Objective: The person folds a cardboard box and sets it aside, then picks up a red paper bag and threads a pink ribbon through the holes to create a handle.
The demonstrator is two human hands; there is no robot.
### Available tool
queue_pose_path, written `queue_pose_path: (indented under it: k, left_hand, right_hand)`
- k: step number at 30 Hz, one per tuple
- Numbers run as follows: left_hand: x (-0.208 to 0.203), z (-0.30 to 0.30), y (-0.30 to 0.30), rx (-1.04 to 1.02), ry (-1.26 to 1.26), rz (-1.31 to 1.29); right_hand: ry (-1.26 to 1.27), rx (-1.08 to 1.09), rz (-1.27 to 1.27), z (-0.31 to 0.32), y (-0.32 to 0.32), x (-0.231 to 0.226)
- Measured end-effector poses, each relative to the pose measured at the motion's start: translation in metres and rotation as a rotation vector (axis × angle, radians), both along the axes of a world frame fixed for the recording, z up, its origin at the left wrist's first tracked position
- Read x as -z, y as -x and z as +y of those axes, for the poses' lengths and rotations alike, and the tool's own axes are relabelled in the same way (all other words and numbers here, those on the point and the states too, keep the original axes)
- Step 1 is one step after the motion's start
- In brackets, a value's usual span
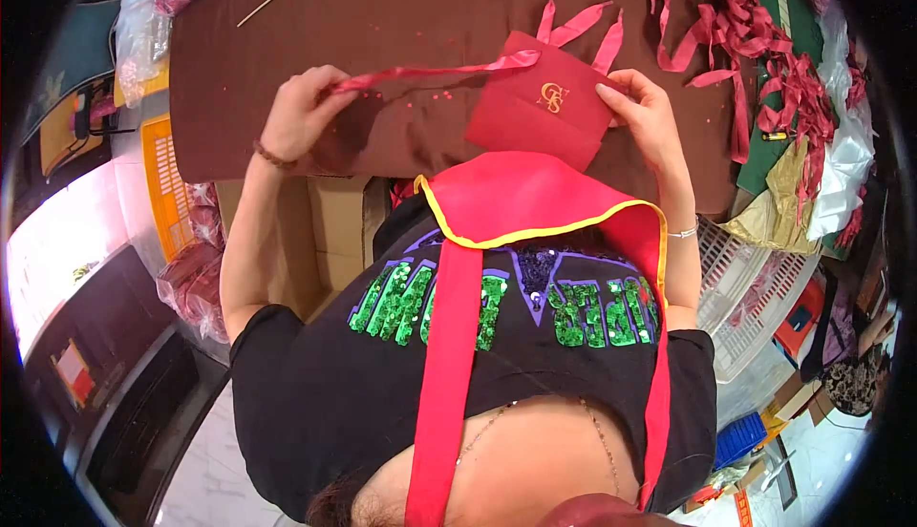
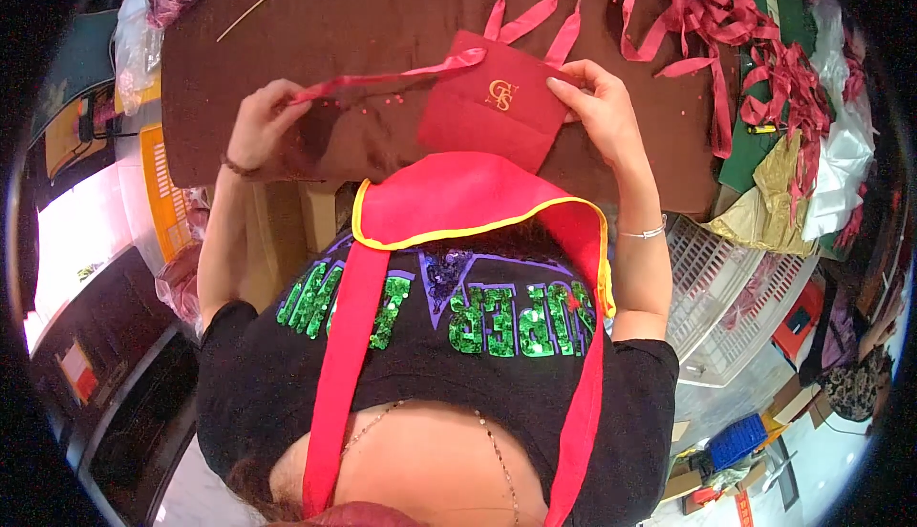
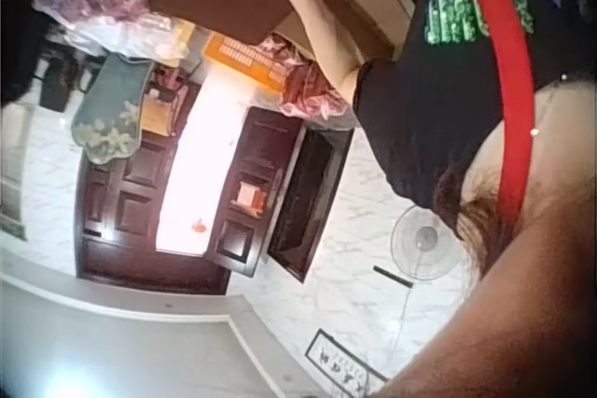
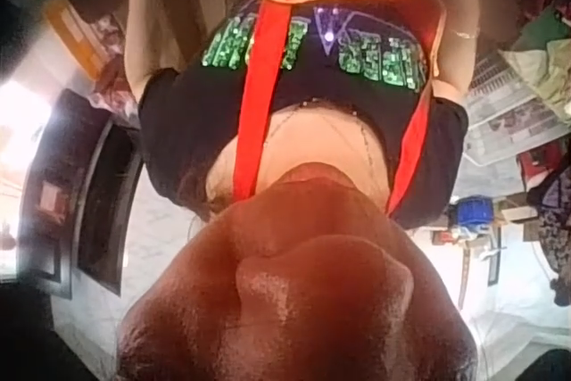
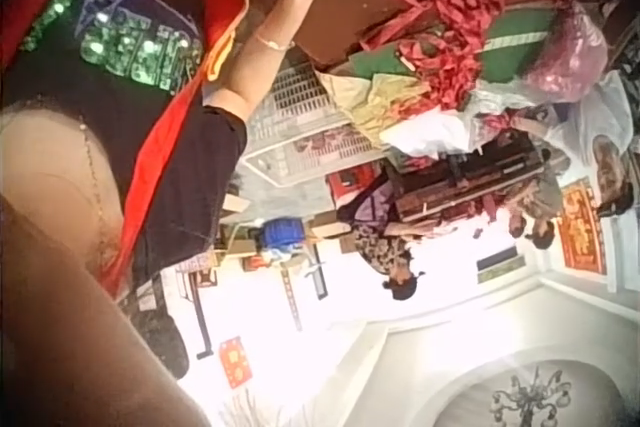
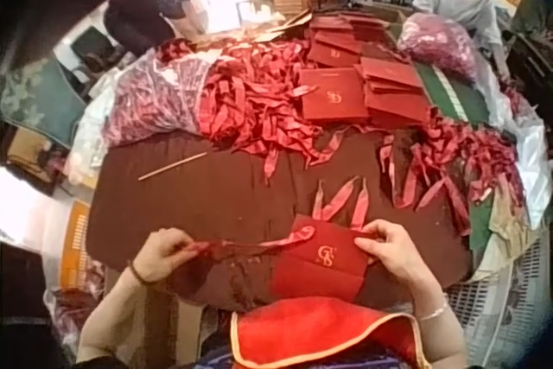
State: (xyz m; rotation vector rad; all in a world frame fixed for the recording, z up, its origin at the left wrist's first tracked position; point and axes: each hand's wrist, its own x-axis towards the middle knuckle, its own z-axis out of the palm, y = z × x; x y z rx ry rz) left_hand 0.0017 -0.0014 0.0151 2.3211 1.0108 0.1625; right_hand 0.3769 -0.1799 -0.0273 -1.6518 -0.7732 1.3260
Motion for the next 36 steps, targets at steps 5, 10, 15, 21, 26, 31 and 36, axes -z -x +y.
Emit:
queue_pose_path:
  k: [5, 10, 15, 21, 26, 31, 36]
  left_hand:
    - [-0.03, -0.01, -0.019, -0.175, 0.551, -0.542]
    - [-0.017, -0.009, -0.034, -0.021, 0.781, -0.893]
    - [-0.034, -0.014, -0.058, 0.088, 0.735, -0.924]
    - [-0.056, -0.038, -0.109, 0.192, 0.908, -0.794]
    - [-0.031, -0.052, -0.146, 0.442, -0.026, -0.331]
    - [-0.006, -0.074, -0.17, 0.212, 0.474, -0.271]
    - [0.018, -0.076, -0.168, 0.16, 0.097, -0.287]
  right_hand:
    - [0.007, -0.017, -0.006, 0.001, 0.002, 0.007]
    - [-0.007, -0.033, -0.013, 0.002, 0.006, 0.009]
    - [-0.015, -0.046, 0.006, 0.002, 0.009, 0.007]
    - [0.039, -0.101, 0.014, 0.003, 0.014, 0.004]
    - [0.037, -0.097, -0.028, 0.003, 0.02, -0.005]
    - [0.049, -0.119, -0.085, 0.002, 0.02, -0.001]
    - [0.048, -0.114, -0.11, 0.001, 0.02, 0.002]
